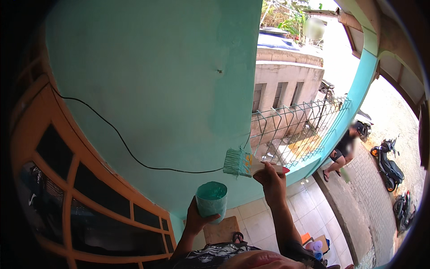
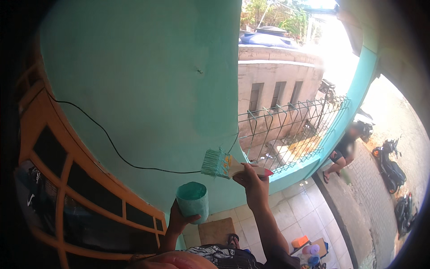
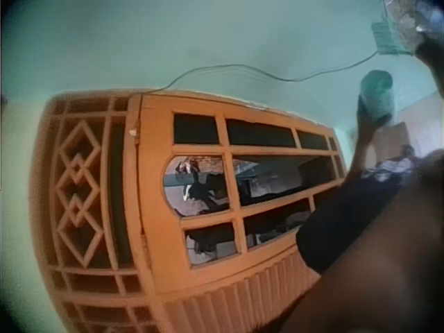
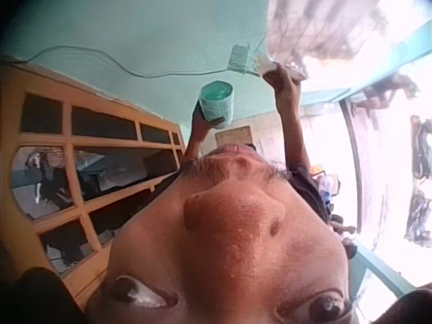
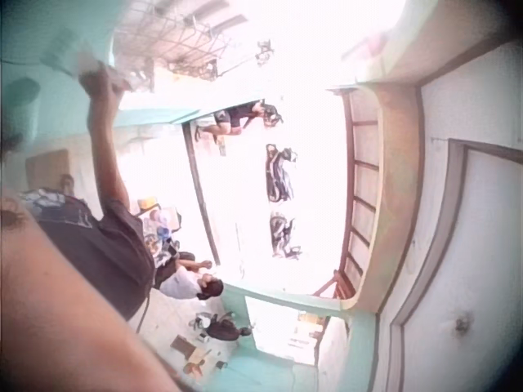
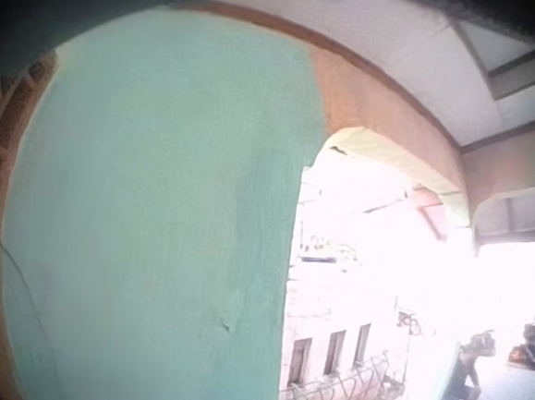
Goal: The person paints a ceiling with a brush, repeatedly dipping the brush into a small container of green paint and applying it to the ceiling surface. The person holds the container in one hand and the brush in the other, working in a covered outdoor area.
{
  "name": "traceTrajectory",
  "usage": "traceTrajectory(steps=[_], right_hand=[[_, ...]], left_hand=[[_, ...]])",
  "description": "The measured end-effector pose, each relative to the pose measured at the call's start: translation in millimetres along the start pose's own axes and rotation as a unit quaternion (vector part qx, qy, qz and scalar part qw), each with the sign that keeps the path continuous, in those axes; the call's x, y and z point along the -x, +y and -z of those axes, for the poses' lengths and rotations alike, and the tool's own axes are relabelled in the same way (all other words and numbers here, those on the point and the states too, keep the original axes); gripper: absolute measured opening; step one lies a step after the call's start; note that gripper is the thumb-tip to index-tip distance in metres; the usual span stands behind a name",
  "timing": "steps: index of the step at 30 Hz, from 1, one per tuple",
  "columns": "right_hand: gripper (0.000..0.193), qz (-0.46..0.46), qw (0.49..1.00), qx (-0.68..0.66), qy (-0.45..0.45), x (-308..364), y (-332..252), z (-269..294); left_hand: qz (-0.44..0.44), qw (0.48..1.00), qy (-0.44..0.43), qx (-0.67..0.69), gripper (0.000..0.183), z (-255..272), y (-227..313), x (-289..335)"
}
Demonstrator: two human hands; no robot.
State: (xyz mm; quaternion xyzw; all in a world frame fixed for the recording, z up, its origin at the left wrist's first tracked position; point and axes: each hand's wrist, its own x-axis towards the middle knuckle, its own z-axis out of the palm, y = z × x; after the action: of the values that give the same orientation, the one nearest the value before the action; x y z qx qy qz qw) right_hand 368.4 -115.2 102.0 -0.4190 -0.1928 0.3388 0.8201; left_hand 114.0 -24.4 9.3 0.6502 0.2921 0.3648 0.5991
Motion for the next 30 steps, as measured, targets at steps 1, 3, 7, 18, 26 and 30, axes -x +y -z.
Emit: traceTrajectory(steps=[1,3,7,18,26,30], right_hand=[[0.03,0.01,1.0,-0.021,-0.014,-8,0,-3],[0.03,0.028,0.997,-0.065,-0.035,-20,0,-14],[0.029,0.084,0.987,-0.122,-0.056,-53,-35,-59],[0.029,0.503,0.838,0.015,-0.21,-173,-239,-231],[0.026,0.753,0.473,0.428,-0.16,-190,-345,-312],[0.026,0.718,0.467,0.491,-0.16,-189,-350,-319]], left_hand=[[-0.003,1.0,0.003,-0.008,0.095,0,3,1],[-0.002,1.0,0.002,-0.026,0.093,5,9,5],[-0.015,0.999,0.012,-0.04,0.089,13,8,15],[-0.014,0.993,0.093,-0.07,0.092,59,-10,65],[-0.01,0.986,0.168,0.01,0.095,72,-19,78],[-0.018,0.986,0.163,-0.005,0.097,77,-37,73]])
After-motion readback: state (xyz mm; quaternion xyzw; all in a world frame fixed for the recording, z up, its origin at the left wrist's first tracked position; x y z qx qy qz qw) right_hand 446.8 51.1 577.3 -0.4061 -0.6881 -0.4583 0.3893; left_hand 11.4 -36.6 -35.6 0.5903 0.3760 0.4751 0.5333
